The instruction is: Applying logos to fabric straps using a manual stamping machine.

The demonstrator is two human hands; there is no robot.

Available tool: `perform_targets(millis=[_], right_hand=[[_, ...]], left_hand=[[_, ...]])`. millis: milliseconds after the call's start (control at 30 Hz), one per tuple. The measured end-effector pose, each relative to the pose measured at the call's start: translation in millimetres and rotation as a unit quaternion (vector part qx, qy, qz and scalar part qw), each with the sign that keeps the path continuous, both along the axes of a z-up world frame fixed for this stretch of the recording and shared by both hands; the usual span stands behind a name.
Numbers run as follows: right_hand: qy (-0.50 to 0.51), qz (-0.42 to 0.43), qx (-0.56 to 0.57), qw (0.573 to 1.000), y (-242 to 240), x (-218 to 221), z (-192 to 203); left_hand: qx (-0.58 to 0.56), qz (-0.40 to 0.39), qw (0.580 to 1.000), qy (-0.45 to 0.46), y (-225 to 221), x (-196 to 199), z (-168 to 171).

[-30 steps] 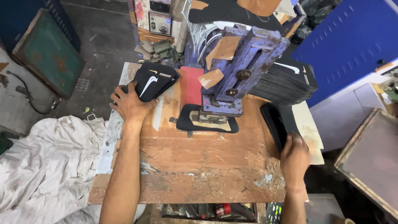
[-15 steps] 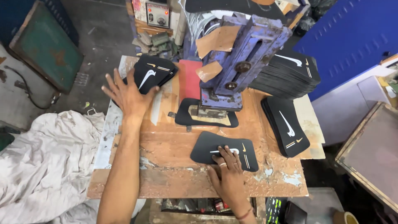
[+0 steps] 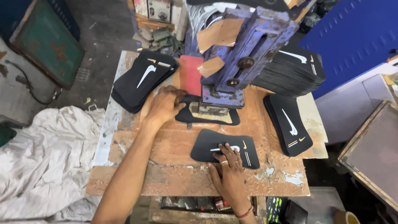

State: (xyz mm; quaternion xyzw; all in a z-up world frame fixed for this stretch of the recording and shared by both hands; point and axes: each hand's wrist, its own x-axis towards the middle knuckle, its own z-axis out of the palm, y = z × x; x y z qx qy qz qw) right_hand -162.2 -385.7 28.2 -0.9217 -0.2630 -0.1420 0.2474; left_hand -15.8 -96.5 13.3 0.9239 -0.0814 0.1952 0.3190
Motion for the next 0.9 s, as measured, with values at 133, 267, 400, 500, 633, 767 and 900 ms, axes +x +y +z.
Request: perform_targets(millis=[133, 267, 400, 500, 633, 767, 900], right_hand=[[-0.023, 0.011, 0.009, 1.0, -2.0, 0.0, -9.6], [-0.026, -0.002, -0.047, 0.999, 8.4, -18.8, 1.8], [-0.037, 0.015, -0.145, 0.989, 5.6, -29.8, -5.9], [-0.043, -0.001, -0.2, 0.979, -9.7, 2.8, -28.7], [0.025, -0.03, -0.18, 0.983, 18.3, 65.8, -1.5], [0.044, 0.039, -0.205, 0.977, 52.0, 90.5, -1.7], [-0.024, 0.074, -0.183, 0.98, 68.9, 84.3, -9.5]], left_hand=[[-0.042, -0.015, 0.999, 0.006, -1.9, 3.4, -5.0], [-0.15, 0.003, 0.98, 0.128, -13.8, 6.6, -2.9], [-0.073, 0.057, 0.996, -0.016, -23.2, 12.0, -6.8], [-0.106, 0.114, 0.969, -0.192, -5.5, 19.3, 3.3], [-0.128, 0.107, 0.953, -0.251, 29.5, 0.8, 20.7], [-0.275, 0.132, 0.908, -0.286, 56.0, -0.5, 13.6], [-0.342, 0.115, 0.888, -0.285, 74.1, 5.6, 0.1]])
